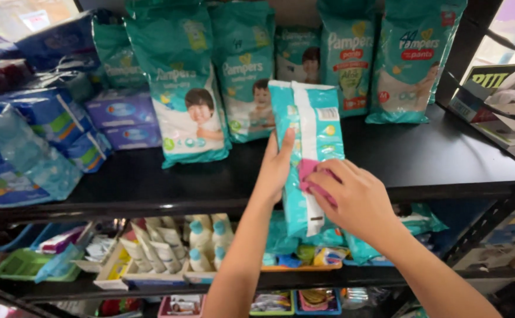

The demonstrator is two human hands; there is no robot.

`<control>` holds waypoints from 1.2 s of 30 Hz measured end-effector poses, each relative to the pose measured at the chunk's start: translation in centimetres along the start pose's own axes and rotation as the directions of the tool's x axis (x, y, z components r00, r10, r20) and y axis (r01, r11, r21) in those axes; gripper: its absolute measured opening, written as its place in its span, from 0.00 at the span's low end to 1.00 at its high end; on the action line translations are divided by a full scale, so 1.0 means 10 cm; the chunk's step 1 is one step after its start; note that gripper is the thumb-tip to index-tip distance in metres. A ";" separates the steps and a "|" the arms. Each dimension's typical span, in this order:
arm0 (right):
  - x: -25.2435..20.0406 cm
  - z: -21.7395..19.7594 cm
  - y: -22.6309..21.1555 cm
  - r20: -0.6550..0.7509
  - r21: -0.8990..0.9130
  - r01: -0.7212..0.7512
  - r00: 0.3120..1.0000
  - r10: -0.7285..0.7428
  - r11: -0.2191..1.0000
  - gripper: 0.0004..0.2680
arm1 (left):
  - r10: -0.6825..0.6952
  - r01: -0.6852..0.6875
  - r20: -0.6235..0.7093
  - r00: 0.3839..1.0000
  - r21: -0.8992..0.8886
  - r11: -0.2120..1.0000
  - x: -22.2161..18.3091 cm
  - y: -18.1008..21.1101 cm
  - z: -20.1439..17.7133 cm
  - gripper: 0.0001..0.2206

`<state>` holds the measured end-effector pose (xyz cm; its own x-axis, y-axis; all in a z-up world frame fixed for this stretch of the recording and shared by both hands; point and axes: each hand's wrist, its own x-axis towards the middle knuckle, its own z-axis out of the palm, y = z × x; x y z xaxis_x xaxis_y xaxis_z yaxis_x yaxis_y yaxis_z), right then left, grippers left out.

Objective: Wiping down diaper packages on a store shelf with a pink cloth.

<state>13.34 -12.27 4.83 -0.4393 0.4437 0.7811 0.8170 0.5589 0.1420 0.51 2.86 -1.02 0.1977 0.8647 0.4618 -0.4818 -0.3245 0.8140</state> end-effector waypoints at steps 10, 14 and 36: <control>-0.16 0.03 -0.06 0.040 0.046 0.018 0.999 -0.020 0.999 0.07 | -0.030 0.030 -0.005 1.000 -0.012 0.999 -0.01 0.03 0.01 0.29; -0.13 0.03 -0.05 -0.032 0.081 -0.038 0.999 0.041 0.996 0.07 | -0.057 0.056 -0.026 0.998 -0.034 0.998 0.02 -0.03 -0.02 0.31; 0.53 0.17 0.29 -0.239 -0.097 -0.134 0.965 0.108 0.986 0.08 | 0.091 -0.091 0.006 0.996 0.045 0.995 -0.04 0.03 0.00 0.29</control>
<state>12.74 -7.13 8.35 -0.2463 0.3211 0.9145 0.9011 0.4233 0.0940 0.29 2.45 -0.95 0.1577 0.8293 0.5361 -0.4586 -0.4193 0.7835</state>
